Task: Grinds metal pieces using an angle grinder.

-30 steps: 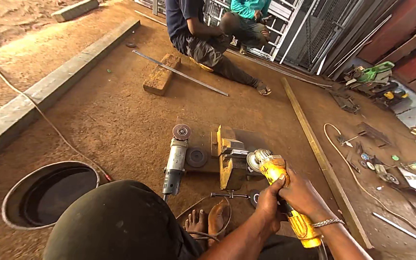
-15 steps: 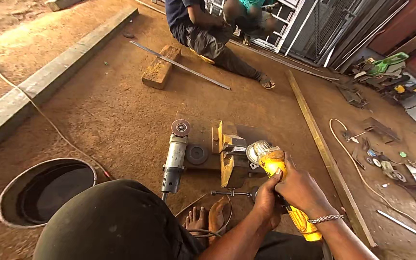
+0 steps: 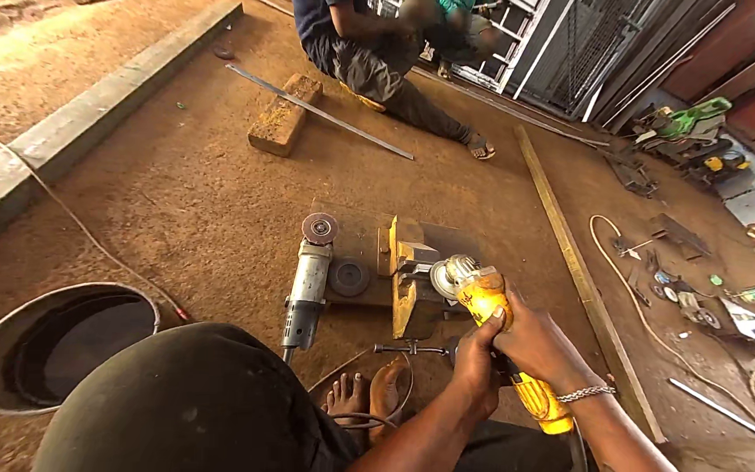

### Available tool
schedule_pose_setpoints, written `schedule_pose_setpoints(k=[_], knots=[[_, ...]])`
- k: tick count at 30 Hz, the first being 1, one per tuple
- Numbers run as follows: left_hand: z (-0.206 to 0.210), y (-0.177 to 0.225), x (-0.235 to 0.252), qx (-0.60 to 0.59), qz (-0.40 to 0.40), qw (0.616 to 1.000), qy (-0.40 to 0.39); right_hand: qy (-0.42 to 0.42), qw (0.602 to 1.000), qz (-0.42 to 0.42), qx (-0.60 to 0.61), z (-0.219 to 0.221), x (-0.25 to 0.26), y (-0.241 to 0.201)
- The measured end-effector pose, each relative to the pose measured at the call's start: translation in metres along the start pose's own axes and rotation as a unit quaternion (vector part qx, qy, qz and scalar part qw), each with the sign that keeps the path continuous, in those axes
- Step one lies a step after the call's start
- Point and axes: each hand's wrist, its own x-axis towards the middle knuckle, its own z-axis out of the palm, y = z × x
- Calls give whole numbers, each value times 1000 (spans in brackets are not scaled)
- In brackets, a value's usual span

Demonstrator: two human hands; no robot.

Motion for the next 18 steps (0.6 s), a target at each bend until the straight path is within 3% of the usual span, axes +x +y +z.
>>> schedule_pose_setpoints(k=[12,18], knots=[[2,-8,-15,24,-47,999,0,8,999,18,39,8,-17,19],[2,7,-7,40,-31,998,36,-4,999,6,49,7,1,11]])
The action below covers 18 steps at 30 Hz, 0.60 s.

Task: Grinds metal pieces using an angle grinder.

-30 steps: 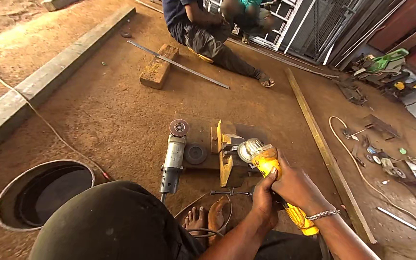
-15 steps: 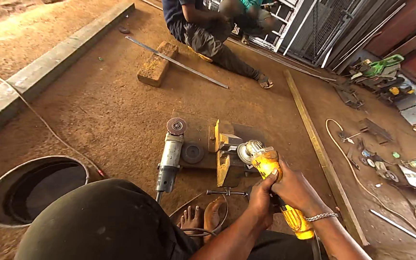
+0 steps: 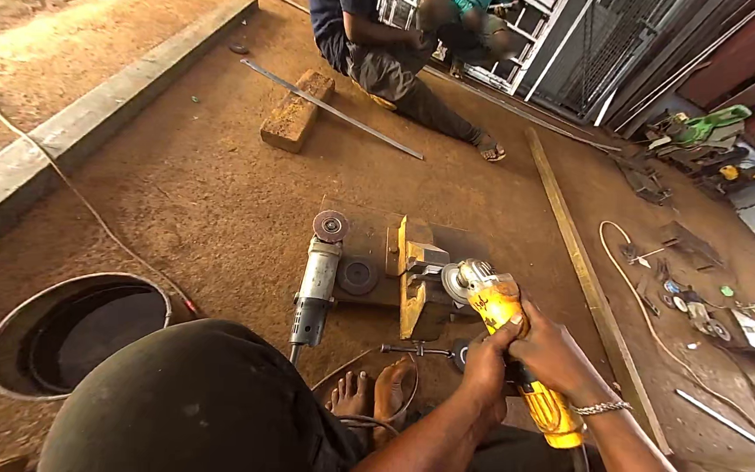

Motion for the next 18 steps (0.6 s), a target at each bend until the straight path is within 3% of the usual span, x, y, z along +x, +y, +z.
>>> schedule_pose_setpoints(k=[18], knots=[[1,2,-7,-31,8,999,-6,-17,998,21,-56,-9,-6,-20]])
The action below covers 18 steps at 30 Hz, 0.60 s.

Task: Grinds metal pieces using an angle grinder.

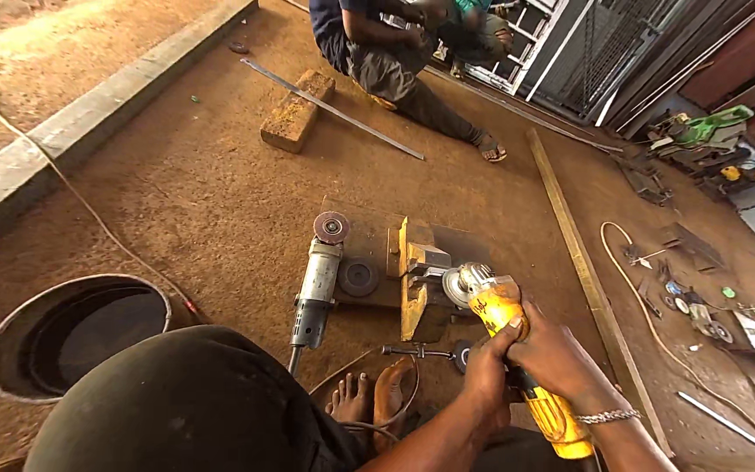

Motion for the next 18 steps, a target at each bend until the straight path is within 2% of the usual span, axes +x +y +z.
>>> schedule_pose_setpoints(k=[5,10,12,16,18], knots=[[-11,7,5,-20,78,997,10,16,998,-47,-35,0,5,-26],[-10,0,12,2,12,999,-39,32,999,15,-31,4,1,-12],[-8,-3,15,-5,20,999,-35,33,999,26,-32,4,1,-12],[-10,-4,16,-35,101,994,1,40,998,-43,-32,5,7,-19],[-12,-4,16,-37,109,993,2,30,997,-58,-36,4,8,-20]])
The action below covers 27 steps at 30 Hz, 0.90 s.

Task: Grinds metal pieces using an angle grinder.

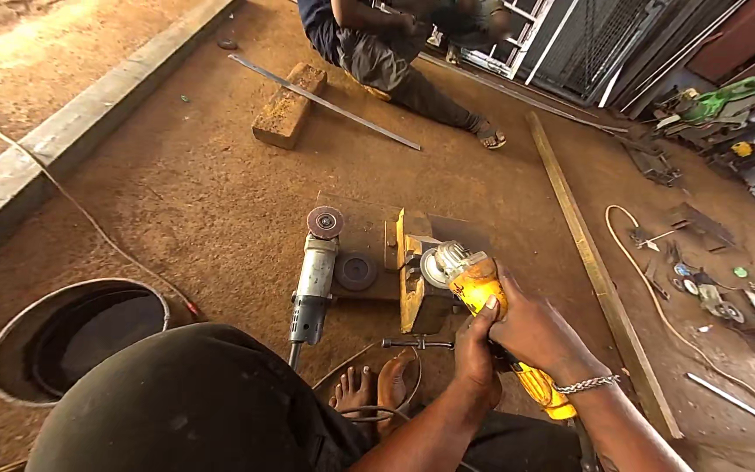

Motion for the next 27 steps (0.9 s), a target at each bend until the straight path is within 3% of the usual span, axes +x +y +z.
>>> schedule_pose_setpoints(k=[6,13,20,27], knots=[[4,4,3,44,-104,992,-57,-16,996,86,30,1,-3,15],[-4,-1,1,2,22,999,-34,-11,1000,4,-2,-1,-1,-3],[4,0,3,43,-108,992,-49,-6,996,88,23,4,-7,16],[-4,-5,1,9,32,999,-14,-10,1000,16,24,3,-3,1]])
